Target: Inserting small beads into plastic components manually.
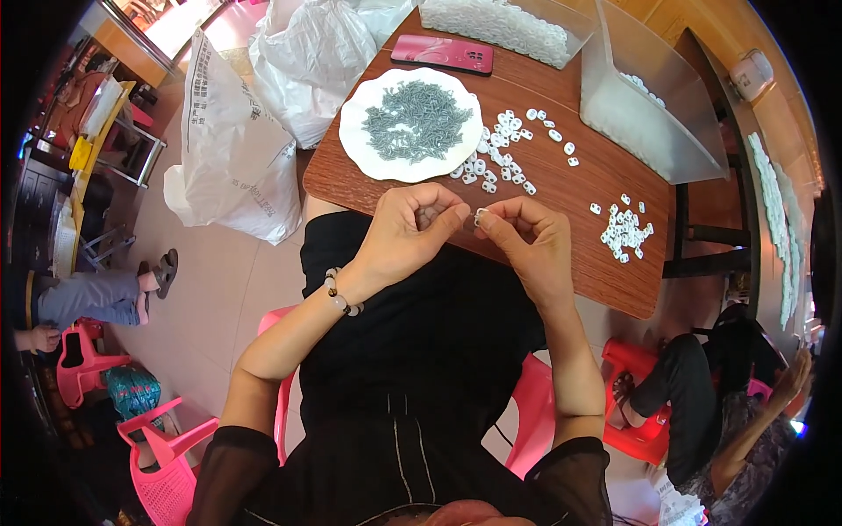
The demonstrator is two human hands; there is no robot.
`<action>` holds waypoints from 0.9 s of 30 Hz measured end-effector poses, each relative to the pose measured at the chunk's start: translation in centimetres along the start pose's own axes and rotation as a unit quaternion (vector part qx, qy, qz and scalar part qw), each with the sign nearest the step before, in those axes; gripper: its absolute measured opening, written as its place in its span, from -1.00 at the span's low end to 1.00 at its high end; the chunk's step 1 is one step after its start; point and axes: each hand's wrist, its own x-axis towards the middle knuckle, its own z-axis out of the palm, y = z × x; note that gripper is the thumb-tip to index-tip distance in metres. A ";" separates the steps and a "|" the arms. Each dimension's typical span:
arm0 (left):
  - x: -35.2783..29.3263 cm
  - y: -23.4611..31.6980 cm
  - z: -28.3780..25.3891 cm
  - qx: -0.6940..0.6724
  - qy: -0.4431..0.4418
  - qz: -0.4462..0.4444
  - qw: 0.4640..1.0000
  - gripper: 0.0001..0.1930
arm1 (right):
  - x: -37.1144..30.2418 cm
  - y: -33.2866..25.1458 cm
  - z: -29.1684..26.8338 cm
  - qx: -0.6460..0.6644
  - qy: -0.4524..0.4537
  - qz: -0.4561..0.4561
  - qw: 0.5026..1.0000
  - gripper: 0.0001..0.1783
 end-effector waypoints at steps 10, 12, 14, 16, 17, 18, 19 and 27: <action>-0.1 0.0 0.2 0.058 0.001 0.006 0.998 -0.88 | 0.1 0.1 -0.1 -0.043 -0.004 0.004 0.999 -0.86; -0.1 0.0 0.1 0.057 0.003 0.009 0.998 -0.88 | 0.1 0.0 0.0 -0.044 -0.006 0.009 0.999 -0.86; -0.2 0.0 0.0 0.096 0.004 0.019 0.995 -0.89 | 0.0 0.0 0.1 -0.026 -0.006 0.013 1.000 -0.85; -0.3 0.1 0.2 0.095 0.008 0.014 0.995 -0.89 | 0.0 0.0 0.1 -0.029 -0.005 0.014 0.999 -0.85; -0.3 0.2 0.3 0.095 0.012 0.010 0.995 -0.89 | 0.0 0.0 0.1 -0.032 -0.004 0.016 0.999 -0.86; -0.3 0.2 0.4 0.096 0.012 0.009 0.995 -0.89 | 0.0 0.1 0.1 -0.031 -0.004 0.016 0.999 -0.86; -0.3 0.0 0.4 0.099 0.018 0.012 0.995 -0.89 | 0.0 0.1 0.1 -0.027 -0.001 0.019 0.999 -0.86; -0.6 -0.4 0.6 0.077 -0.002 -0.044 0.996 -0.90 | 0.0 0.8 0.7 -0.029 0.013 0.016 0.999 -0.87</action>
